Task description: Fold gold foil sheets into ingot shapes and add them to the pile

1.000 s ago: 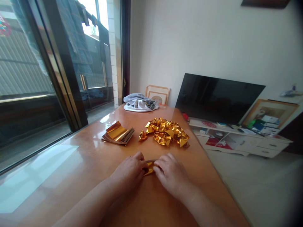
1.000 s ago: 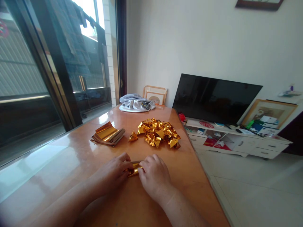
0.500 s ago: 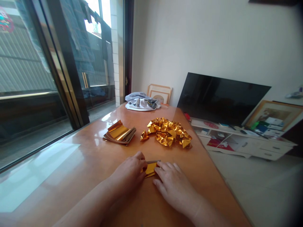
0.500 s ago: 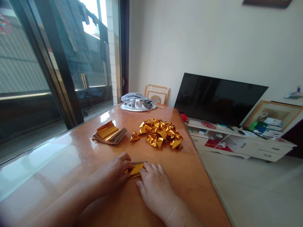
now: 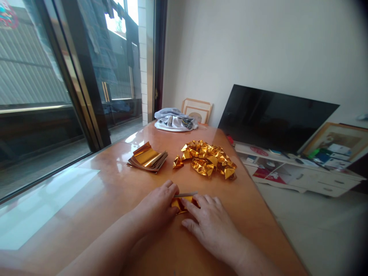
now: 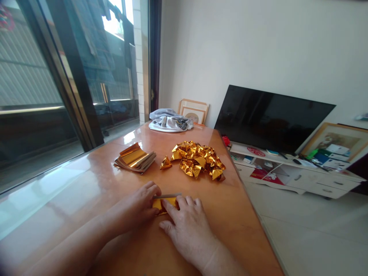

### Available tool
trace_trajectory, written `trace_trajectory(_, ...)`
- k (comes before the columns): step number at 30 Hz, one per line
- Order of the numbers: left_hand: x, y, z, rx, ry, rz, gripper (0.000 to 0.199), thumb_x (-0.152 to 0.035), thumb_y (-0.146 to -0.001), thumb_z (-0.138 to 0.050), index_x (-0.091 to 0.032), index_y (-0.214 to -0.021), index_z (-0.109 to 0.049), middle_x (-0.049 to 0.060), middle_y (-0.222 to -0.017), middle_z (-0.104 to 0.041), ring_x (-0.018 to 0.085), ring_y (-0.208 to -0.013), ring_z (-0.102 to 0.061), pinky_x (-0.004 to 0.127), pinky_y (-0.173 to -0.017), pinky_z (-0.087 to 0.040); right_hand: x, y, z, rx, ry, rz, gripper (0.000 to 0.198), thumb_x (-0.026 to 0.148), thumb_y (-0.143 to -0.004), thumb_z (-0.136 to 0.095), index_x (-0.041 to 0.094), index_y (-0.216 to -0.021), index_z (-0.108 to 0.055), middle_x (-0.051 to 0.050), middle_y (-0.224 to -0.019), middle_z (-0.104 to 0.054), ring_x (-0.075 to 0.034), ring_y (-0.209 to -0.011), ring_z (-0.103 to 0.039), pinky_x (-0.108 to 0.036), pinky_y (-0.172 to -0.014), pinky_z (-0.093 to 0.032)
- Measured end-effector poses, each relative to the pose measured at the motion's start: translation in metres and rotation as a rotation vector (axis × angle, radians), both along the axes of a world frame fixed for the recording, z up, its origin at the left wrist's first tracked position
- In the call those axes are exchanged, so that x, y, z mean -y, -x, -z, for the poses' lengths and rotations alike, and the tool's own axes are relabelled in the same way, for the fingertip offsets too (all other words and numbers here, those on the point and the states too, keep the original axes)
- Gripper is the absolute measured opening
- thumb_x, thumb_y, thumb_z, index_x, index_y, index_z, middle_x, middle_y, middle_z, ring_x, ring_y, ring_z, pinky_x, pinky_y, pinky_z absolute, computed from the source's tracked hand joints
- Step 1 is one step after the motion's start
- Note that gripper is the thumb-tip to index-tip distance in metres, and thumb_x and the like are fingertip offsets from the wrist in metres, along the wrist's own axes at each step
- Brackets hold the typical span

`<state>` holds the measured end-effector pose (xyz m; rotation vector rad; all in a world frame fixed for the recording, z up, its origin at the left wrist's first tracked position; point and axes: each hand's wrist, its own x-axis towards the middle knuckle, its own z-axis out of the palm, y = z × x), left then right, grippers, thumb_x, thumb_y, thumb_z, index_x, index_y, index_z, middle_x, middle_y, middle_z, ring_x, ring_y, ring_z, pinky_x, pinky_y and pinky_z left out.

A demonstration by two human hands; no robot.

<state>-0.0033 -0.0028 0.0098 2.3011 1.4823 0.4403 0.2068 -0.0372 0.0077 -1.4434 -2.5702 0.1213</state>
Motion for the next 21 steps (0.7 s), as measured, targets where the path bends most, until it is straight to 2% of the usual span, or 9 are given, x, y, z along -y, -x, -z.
trace_trajectory(4,0.000,0.002,-0.001,0.020,0.053,-0.005,0.028,-0.021,-0.076,-0.060,-0.022,-0.103,-0.056,0.006,-0.106,-0.059,0.020,-0.086,-0.060,0.028,-0.070,-0.045,0.000,0.001,0.001,0.007,0.000,0.000,0.043,0.055,-0.094,-0.059,0.038,-0.133,-0.061,-0.008,-0.126,-0.061,-0.030,-0.112,-0.055,-0.043,-0.094,-0.038)
trace_trajectory(10,0.001,0.007,-0.010,-0.037,0.069,-0.042,0.035,-0.025,-0.073,-0.065,-0.022,-0.106,-0.057,0.006,-0.106,-0.060,0.022,-0.089,-0.061,0.031,-0.075,-0.047,0.000,0.000,0.002,0.003,-0.009,0.000,0.042,0.053,-0.092,-0.061,0.038,-0.132,-0.061,-0.009,-0.128,-0.061,-0.031,-0.112,-0.054,-0.044,-0.094,-0.038)
trace_trajectory(13,0.003,0.008,-0.017,-0.076,0.066,-0.052,0.030,-0.026,-0.072,-0.067,-0.022,-0.101,-0.059,0.006,-0.105,-0.061,0.024,-0.092,-0.061,0.031,-0.076,-0.046,0.000,0.001,0.003,-0.004,0.004,0.005,0.041,0.052,-0.092,-0.063,0.038,-0.131,-0.062,-0.009,-0.126,-0.062,-0.031,-0.112,-0.054,-0.045,-0.095,-0.037)
trace_trajectory(21,0.006,0.003,-0.026,-0.150,0.083,0.015,0.015,-0.024,-0.076,-0.061,-0.024,-0.088,-0.071,0.005,-0.094,-0.064,0.022,-0.083,-0.062,0.030,-0.071,-0.043,-0.001,0.001,0.003,-0.024,0.012,0.009,0.044,0.052,-0.092,-0.063,0.039,-0.134,-0.060,-0.008,-0.127,-0.062,-0.032,-0.114,-0.054,-0.046,-0.096,-0.038)
